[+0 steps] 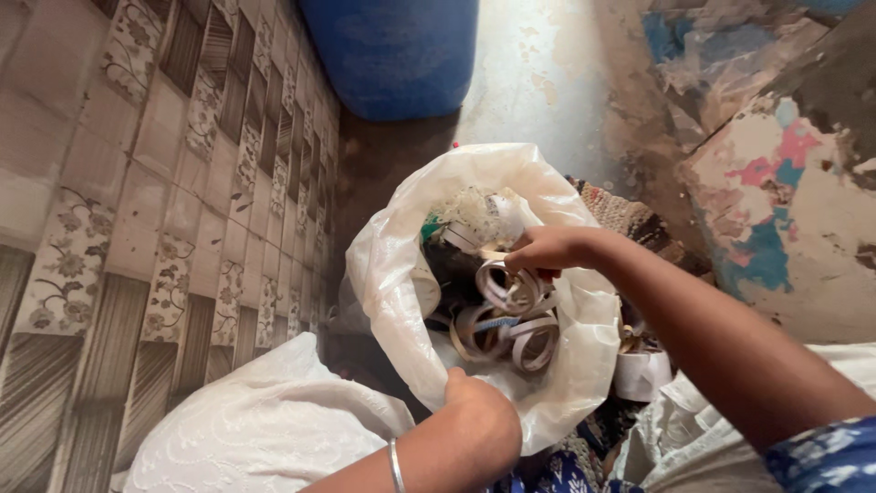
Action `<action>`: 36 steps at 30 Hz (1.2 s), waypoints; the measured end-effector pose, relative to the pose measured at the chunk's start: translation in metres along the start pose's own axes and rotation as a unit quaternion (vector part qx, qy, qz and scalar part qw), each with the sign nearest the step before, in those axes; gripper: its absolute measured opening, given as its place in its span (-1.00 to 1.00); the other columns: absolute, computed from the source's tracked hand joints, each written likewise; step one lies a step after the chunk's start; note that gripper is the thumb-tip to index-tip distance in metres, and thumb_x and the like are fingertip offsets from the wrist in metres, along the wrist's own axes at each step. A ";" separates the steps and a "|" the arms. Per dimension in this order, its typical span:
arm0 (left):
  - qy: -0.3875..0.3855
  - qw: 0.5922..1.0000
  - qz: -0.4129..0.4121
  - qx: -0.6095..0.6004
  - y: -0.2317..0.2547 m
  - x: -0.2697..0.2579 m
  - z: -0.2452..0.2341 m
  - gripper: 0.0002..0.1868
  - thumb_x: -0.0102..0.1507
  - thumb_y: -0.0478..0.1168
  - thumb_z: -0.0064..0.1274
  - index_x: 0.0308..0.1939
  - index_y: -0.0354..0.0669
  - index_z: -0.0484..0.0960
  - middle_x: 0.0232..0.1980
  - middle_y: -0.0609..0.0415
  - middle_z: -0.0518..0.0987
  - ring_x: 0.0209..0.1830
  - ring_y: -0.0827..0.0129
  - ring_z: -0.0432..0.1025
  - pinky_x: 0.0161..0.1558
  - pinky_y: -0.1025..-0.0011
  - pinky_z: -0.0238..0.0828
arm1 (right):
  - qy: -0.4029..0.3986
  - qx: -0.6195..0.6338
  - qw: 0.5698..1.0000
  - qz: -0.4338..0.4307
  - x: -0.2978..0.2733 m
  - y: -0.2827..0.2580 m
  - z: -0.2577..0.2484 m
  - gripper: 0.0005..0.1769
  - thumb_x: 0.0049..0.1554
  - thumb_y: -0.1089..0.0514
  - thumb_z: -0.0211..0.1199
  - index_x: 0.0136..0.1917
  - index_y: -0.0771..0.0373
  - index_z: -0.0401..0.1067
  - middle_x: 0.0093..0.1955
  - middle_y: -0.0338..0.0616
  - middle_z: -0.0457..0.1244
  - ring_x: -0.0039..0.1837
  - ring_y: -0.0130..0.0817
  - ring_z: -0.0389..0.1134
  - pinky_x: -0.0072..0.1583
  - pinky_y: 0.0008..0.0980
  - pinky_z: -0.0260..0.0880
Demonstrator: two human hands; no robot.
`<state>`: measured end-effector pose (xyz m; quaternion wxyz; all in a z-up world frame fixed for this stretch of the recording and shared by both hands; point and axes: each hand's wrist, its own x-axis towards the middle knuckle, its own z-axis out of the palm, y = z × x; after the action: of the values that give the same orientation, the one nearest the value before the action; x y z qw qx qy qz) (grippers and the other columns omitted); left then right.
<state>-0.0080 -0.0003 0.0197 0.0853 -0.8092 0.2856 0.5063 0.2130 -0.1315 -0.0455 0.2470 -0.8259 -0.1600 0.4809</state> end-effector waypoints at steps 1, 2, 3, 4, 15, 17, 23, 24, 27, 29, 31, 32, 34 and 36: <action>0.003 1.000 -0.001 0.003 0.000 0.002 0.001 -0.55 0.10 -0.07 0.32 0.10 0.13 0.77 0.22 0.09 0.65 0.28 0.11 0.48 0.25 -0.03 0.15 | 0.007 -0.037 0.999 0.015 -0.010 -0.004 -0.003 -0.58 0.03 -0.10 0.25 -0.21 0.33 0.58 -0.39 -0.10 0.34 -0.35 -0.31 0.34 -0.26 -0.28 0.32; 0.004 1.000 -0.003 0.005 0.001 0.004 0.002 -0.55 0.10 -0.07 0.32 0.10 0.13 0.77 0.22 0.09 0.65 0.27 0.11 0.49 0.25 -0.02 0.15 | 0.014 -0.074 0.997 0.030 -0.020 -0.008 -0.005 -0.59 0.03 -0.10 0.27 -0.21 0.33 0.58 -0.38 -0.08 0.35 -0.34 -0.29 0.35 -0.25 -0.27 0.31; 0.006 1.000 -0.007 0.007 0.002 0.007 0.003 -0.55 0.10 -0.07 0.32 0.09 0.13 0.77 0.22 0.09 0.65 0.27 0.11 0.49 0.24 -0.02 0.16 | 0.022 -0.084 0.996 0.023 -0.033 -0.011 -0.006 -0.59 0.05 -0.11 0.25 -0.20 0.32 0.57 -0.37 -0.10 0.36 -0.33 -0.31 0.37 -0.23 -0.28 0.34; 0.008 1.000 -0.008 0.008 0.003 0.010 0.004 -0.55 0.10 -0.06 0.32 0.09 0.13 0.76 0.22 0.09 0.65 0.27 0.12 0.49 0.24 -0.01 0.17 | 0.029 -0.094 0.995 0.015 -0.046 -0.012 -0.008 -0.59 0.06 -0.12 0.24 -0.20 0.30 0.56 -0.36 -0.12 0.37 -0.32 -0.33 0.39 -0.21 -0.30 0.37; 0.139 0.989 0.000 -0.047 -0.011 -0.013 0.005 -0.69 0.25 0.03 0.13 -0.03 0.05 0.79 0.03 0.10 0.72 0.05 0.16 0.59 0.02 0.06 0.37 | 0.073 -0.055 0.996 -0.012 -0.137 -0.038 0.006 -0.68 0.08 -0.03 0.38 -0.15 0.29 0.48 -0.28 -0.14 0.41 -0.19 -0.36 0.44 -0.10 -0.31 0.44; 0.156 0.986 0.024 -0.052 -0.022 -0.026 0.006 -0.62 0.28 0.13 0.12 -0.10 -0.03 0.79 -0.07 0.02 0.71 0.00 0.09 0.58 -0.01 0.06 0.37 | 0.105 -0.102 0.989 -0.032 -0.134 -0.031 0.010 -0.73 0.06 0.03 0.38 -0.15 0.28 0.50 -0.27 -0.10 0.41 -0.20 -0.27 0.43 -0.10 -0.25 0.42; 0.152 0.986 0.011 -0.066 -0.028 -0.029 0.007 -0.56 0.25 0.18 0.14 -0.18 -0.11 0.77 -0.14 -0.04 0.70 -0.05 0.04 0.58 -0.06 0.08 0.43 | 0.194 -0.244 0.945 -0.096 -0.109 -0.002 0.018 -0.85 0.00 0.18 0.32 -0.12 0.21 0.55 -0.17 0.01 0.40 -0.07 -0.02 0.42 0.02 -0.10 0.40; 0.146 0.987 0.010 -0.061 -0.026 -0.026 0.008 -0.58 0.25 0.17 0.15 -0.19 -0.10 0.76 -0.14 -0.05 0.70 -0.06 0.03 0.58 -0.09 0.08 0.46 | 0.191 -0.246 0.945 -0.102 -0.106 0.002 0.018 -0.86 0.02 0.17 0.31 -0.12 0.22 0.54 -0.17 0.02 0.40 -0.06 -0.01 0.42 0.02 -0.10 0.40; 0.162 0.984 0.009 -0.076 -0.022 -0.015 0.007 -0.57 0.25 0.15 0.15 -0.20 -0.16 0.76 -0.17 -0.10 0.69 -0.09 0.01 0.59 -0.13 0.07 0.51 | 0.192 -0.245 0.944 -0.114 -0.103 0.009 0.016 -0.85 0.04 0.15 0.30 -0.10 0.23 0.53 -0.17 0.03 0.40 -0.06 0.00 0.42 0.02 -0.08 0.40; 0.231 0.967 -0.013 -0.108 -0.032 -0.009 -0.004 -0.55 0.26 0.14 0.15 -0.12 -0.20 0.74 -0.17 -0.13 0.68 -0.13 -0.01 0.59 -0.11 0.09 0.52 | 0.204 -0.232 0.943 -0.119 -0.108 0.011 0.013 -0.83 0.04 0.14 0.30 -0.07 0.19 0.53 -0.19 -0.01 0.40 -0.08 -0.02 0.43 -0.01 -0.09 0.41; 0.315 0.938 -0.051 -0.132 -0.047 -0.008 -0.021 -0.57 0.30 0.06 0.11 0.01 -0.23 0.66 -0.09 -0.14 0.67 -0.10 0.00 0.59 -0.05 0.11 0.53 | 0.178 -0.189 0.961 -0.091 -0.113 0.009 0.008 -0.83 0.09 0.14 0.27 -0.07 0.27 0.49 -0.22 -0.04 0.42 -0.13 -0.11 0.48 -0.02 -0.14 0.44; 0.364 0.918 -0.077 -0.139 -0.055 -0.008 -0.030 -0.60 0.35 -0.02 0.06 0.12 -0.24 0.59 -0.01 -0.14 0.67 -0.06 0.03 0.58 0.00 0.12 0.53 | 0.165 -0.168 0.969 -0.078 -0.116 0.006 0.005 -0.82 0.12 0.14 0.25 -0.07 0.31 0.47 -0.24 -0.06 0.43 -0.15 -0.16 0.50 -0.03 -0.17 0.46; 0.532 0.834 -0.039 -0.142 -0.066 -0.012 -0.042 -0.23 0.16 -0.06 0.21 0.38 -0.35 0.36 0.19 -0.26 0.51 0.00 -0.03 0.51 -0.03 0.14 0.49 | 0.166 -0.123 0.973 -0.104 -0.124 -0.002 0.006 -0.79 0.13 0.11 0.24 0.01 0.23 0.49 -0.26 -0.09 0.44 -0.18 -0.22 0.51 -0.06 -0.20 0.47; 0.570 0.812 -0.011 -0.127 -0.072 -0.012 -0.049 -0.23 0.10 -0.13 0.23 0.40 -0.17 0.43 0.28 -0.28 0.44 0.03 -0.02 0.48 0.00 0.13 0.46 | 0.156 -0.098 0.976 -0.112 -0.131 -0.010 0.004 -0.76 0.14 0.07 0.24 0.05 0.19 0.50 -0.26 -0.12 0.46 -0.19 -0.28 0.51 -0.07 -0.22 0.47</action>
<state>0.0650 0.0423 0.0425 -0.1914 -0.9593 0.2073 -0.0150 0.1449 -0.1878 0.0525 0.2389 -0.8879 -0.2573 0.2973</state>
